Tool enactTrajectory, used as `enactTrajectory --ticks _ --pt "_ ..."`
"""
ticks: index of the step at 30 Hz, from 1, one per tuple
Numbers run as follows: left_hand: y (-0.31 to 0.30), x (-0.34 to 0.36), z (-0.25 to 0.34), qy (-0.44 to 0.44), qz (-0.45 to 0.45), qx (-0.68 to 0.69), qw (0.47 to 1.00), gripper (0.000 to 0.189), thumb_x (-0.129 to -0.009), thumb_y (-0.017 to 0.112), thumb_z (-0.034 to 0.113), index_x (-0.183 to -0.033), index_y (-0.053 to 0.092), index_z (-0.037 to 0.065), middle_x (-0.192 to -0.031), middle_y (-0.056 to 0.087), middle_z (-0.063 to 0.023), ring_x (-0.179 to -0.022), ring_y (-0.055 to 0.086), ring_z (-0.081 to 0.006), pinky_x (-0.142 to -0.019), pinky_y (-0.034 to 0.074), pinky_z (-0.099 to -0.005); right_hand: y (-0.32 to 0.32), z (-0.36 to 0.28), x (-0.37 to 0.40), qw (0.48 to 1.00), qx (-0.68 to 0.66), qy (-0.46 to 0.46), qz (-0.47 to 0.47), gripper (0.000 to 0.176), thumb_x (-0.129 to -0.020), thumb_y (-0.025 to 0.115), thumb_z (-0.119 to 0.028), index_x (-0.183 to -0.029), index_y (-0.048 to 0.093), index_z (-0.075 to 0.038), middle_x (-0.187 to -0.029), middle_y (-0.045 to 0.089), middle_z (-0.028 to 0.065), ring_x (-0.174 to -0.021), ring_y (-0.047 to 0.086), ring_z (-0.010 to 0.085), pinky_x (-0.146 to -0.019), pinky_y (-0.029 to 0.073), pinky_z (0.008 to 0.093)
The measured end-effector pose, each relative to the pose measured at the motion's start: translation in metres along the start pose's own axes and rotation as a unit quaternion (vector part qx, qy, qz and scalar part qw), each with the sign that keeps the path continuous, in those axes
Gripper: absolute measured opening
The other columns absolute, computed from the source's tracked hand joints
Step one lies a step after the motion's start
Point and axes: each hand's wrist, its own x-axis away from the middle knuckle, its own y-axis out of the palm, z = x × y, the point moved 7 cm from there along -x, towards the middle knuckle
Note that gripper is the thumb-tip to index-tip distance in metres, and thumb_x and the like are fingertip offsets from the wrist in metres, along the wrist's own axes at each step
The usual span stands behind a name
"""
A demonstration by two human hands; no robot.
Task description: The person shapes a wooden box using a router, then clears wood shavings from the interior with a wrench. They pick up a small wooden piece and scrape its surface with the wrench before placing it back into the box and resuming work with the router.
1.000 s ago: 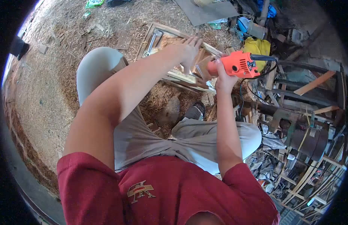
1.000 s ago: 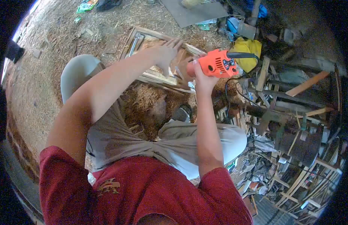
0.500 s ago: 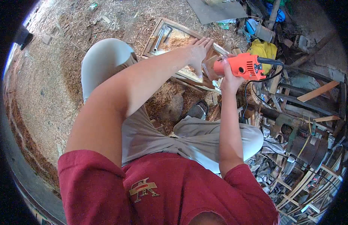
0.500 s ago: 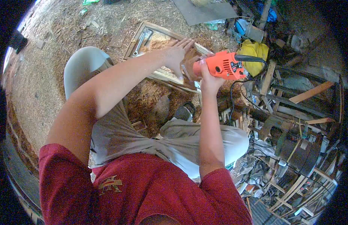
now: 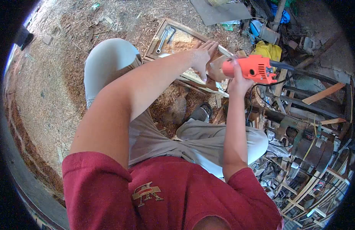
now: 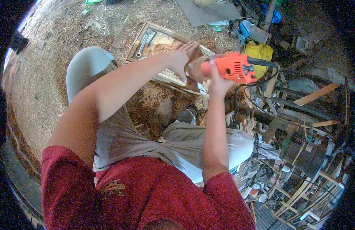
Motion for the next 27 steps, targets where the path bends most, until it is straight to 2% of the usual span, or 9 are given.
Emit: enactTrajectory --ticks 8,11,13,15,17,18,21,23,27 --pt "0.009 -0.010 0.006 0.008 -0.014 0.023 1.000 0.160 -0.049 0.097 0.049 -0.163 -0.003 -0.005 -0.171 0.016 -0.0197 -0.160 0.014 -0.0335 -0.126 0.016 -0.0615 -0.047 -0.074 -0.029 0.988 -0.112 -0.051 0.089 0.049 -0.086 0.077 -0.017 -0.127 0.055 0.000 -0.118 0.065 0.0140 -0.111 0.068 0.0312 -0.097 0.057 0.0488" --pt "-0.001 -0.005 0.013 -0.008 -0.038 0.019 0.999 0.159 -0.051 0.096 0.049 -0.164 -0.004 -0.001 -0.170 0.020 -0.0200 -0.159 0.015 -0.0342 -0.126 0.017 -0.0620 -0.071 -0.083 -0.022 0.976 -0.163 0.049 0.134 0.057 -0.088 0.074 -0.017 -0.137 0.049 -0.007 -0.120 0.063 0.0101 -0.108 0.066 0.0268 -0.095 0.057 0.0476" --pt "-0.012 -0.002 0.019 -0.021 -0.070 -0.010 0.997 0.159 -0.051 0.096 0.049 -0.164 -0.005 0.001 -0.170 0.021 -0.0205 -0.159 0.015 -0.0353 -0.125 0.017 -0.0626 -0.067 -0.098 -0.011 0.967 -0.164 0.117 0.157 0.046 -0.091 0.071 -0.028 -0.128 0.056 -0.006 -0.118 0.065 0.0103 -0.108 0.067 0.0277 -0.097 0.056 0.0467" --pt "-0.021 -0.008 0.019 -0.050 -0.116 -0.042 0.991 0.143 -0.061 0.093 0.048 -0.165 0.005 0.004 -0.169 0.022 -0.0219 -0.157 0.021 -0.0380 -0.123 0.020 -0.0645 -0.065 -0.105 0.002 0.956 -0.175 0.167 0.168 0.044 -0.090 0.070 -0.033 -0.122 0.059 -0.004 -0.116 0.067 0.0124 -0.108 0.067 0.0301 -0.098 0.055 0.0475" --pt "-0.027 -0.023 0.014 -0.060 -0.126 -0.063 0.988 0.128 -0.070 0.088 0.049 -0.164 0.013 0.004 -0.168 0.023 -0.0226 -0.155 0.025 -0.0389 -0.121 0.025 -0.0655 -0.061 -0.095 0.017 0.945 -0.209 0.203 0.151 0.033 -0.094 0.066 -0.029 -0.113 0.063 -0.003 -0.106 0.070 0.0105 -0.099 0.070 0.0258 -0.090 0.058 0.0425" --pt "-0.060 -0.010 0.029 -0.076 -0.022 0.014 0.997 0.093 -0.088 0.075 0.049 -0.156 0.035 0.001 -0.156 0.043 -0.0241 -0.145 0.043 -0.0385 -0.118 0.035 -0.0581 -0.053 -0.089 0.023 0.945 -0.212 0.226 0.104 0.032 -0.094 0.067 -0.028 -0.112 0.063 -0.002 -0.104 0.070 0.0109 -0.097 0.070 0.0256 -0.089 0.058 0.0420" --pt "-0.105 0.000 0.038 0.000 0.132 0.293 0.947 0.075 -0.095 0.065 0.055 -0.142 0.055 -0.001 -0.133 0.064 -0.0195 -0.126 0.061 -0.0324 -0.111 0.045 -0.0442 -0.027 -0.068 0.046 0.929 -0.207 0.301 0.062 0.031 -0.093 0.068 -0.026 -0.109 0.064 -0.001 -0.097 0.071 0.0116 -0.090 0.071 0.0246 -0.085 0.059 0.0399" --pt "-0.116 0.006 0.044 -0.006 0.078 0.386 0.919 0.072 -0.096 0.064 0.057 -0.139 0.059 0.000 -0.131 0.067 -0.0159 -0.125 0.062 -0.0259 -0.110 0.045 -0.0392 -0.006 -0.060 0.065 0.894 -0.236 0.379 0.021 0.027 -0.092 0.070 -0.027 -0.104 0.062 -0.004 -0.089 0.067 0.0075 -0.079 0.069 0.0223 -0.076 0.060 0.0393" --pt "-0.116 0.030 0.073 -0.052 -0.041 0.477 0.877 0.072 -0.095 0.066 0.061 -0.137 0.062 0.002 -0.127 0.069 -0.0086 -0.115 0.065 -0.0172 -0.106 0.048 -0.0342 0.028 -0.050 0.088 0.838 -0.279 0.458 -0.094 0.032 -0.090 0.074 -0.028 -0.108 0.059 -0.005 -0.088 0.067 0.0075 -0.079 0.070 0.0222 -0.074 0.061 0.0409"
